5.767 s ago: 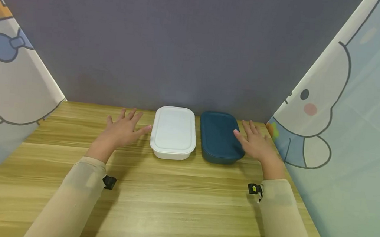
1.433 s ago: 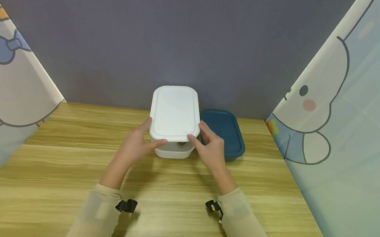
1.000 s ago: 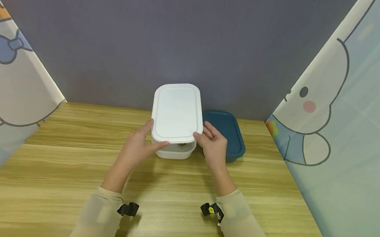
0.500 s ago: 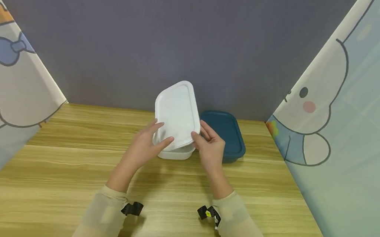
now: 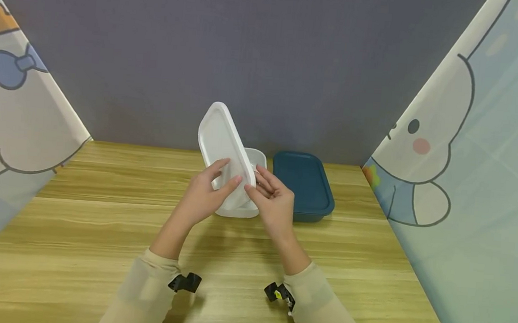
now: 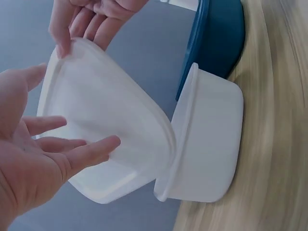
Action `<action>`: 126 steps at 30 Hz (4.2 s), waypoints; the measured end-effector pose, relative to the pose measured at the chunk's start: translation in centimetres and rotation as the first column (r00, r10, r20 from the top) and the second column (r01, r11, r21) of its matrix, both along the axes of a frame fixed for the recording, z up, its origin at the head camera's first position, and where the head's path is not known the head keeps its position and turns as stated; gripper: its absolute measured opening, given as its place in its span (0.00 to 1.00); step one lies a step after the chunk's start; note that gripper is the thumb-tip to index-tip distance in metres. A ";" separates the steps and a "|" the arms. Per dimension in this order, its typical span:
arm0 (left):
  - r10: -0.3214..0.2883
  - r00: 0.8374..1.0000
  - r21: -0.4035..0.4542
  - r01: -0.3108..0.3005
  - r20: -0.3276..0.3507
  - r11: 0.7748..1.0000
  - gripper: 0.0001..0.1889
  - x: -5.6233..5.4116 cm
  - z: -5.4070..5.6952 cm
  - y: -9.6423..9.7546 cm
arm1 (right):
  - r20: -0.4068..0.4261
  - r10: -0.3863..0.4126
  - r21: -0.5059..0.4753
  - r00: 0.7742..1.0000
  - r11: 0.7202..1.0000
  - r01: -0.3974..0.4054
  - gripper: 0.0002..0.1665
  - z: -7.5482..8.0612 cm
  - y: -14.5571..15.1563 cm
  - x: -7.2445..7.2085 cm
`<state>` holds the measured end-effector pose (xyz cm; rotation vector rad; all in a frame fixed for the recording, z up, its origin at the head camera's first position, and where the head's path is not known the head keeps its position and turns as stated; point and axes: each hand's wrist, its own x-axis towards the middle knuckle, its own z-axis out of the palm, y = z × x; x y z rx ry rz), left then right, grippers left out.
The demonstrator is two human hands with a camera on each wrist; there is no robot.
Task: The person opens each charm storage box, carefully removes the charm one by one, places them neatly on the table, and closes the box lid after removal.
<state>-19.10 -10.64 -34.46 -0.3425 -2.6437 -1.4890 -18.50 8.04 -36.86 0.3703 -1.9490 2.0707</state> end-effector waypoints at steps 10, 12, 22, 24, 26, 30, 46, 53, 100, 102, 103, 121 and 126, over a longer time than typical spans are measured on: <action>0.009 0.999 0.156 -0.014 0.037 0.988 0.47 1.1 1.7 0.2 | -0.023 0.088 -0.010 0.996 0.996 -0.088 0.28 1.2 -1.3 0.9; -0.015 0.999 0.234 0.006 0.037 0.972 0.45 1.2 1.9 0.2 | -0.023 0.107 -0.012 0.994 0.994 -0.107 0.28 1.3 -1.3 1.0; -0.022 0.998 0.598 -0.014 0.053 0.802 0.36 1.3 2.4 0.7 | -0.087 0.173 0.076 0.981 0.983 -0.166 0.28 0.8 -1.1 0.5; -0.005 0.998 0.627 -0.034 0.060 0.778 0.36 1.2 2.5 0.7 | -0.094 0.151 0.148 0.984 0.980 -0.136 0.29 0.6 -0.8 0.2; 0.004 0.998 0.657 -0.046 0.066 0.753 0.35 1.2 2.5 0.6 | -0.078 0.108 0.236 0.991 0.968 -0.087 0.31 0.4 -0.4 -0.1; 0.036 0.997 0.684 -0.074 0.069 0.726 0.35 1.0 2.5 0.4 | 0.003 0.036 0.376 0.999 0.926 -0.035 0.46 0.2 0.6 -0.7; -0.012 0.998 0.785 -0.038 0.058 0.618 0.39 1.6 1.8 -1.5 | 0.172 0.188 0.184 0.967 0.958 -0.219 0.60 -0.9 2.3 -2.2; -0.099 0.995 0.729 0.057 0.015 0.683 0.36 1.6 1.0 -3.1 | 0.144 0.157 0.193 0.977 0.964 -0.183 0.58 -0.6 2.2 -1.9; 0.029 0.977 -0.217 0.018 0.211 0.976 0.57 3.8 -6.5 -20.8 | 0.206 0.164 0.688 0.965 0.677 -0.262 0.34 -3.1 -11.1 -0.4; 0.034 0.974 -0.248 0.023 0.223 0.968 0.58 3.9 -6.8 -21.0 | 0.191 0.173 0.709 0.966 0.657 -0.257 0.31 -3.4 -11.3 -0.3; 0.037 0.973 -0.270 0.026 0.226 0.963 0.58 3.9 -7.0 -21.0 | 0.186 0.170 0.726 0.968 0.640 -0.252 0.30 -3.5 -11.4 -0.3; 0.070 0.980 -0.530 0.039 0.184 0.847 0.62 3.3 -8.7 -22.0 | 0.261 0.097 0.893 0.960 0.353 -0.278 0.42 -6.1 -12.8 0.0; 0.067 0.984 -0.564 0.037 0.163 0.825 0.60 3.3 -9.2 -22.2 | 0.273 0.096 0.904 0.957 0.315 -0.290 0.46 -6.4 -13.1 0.1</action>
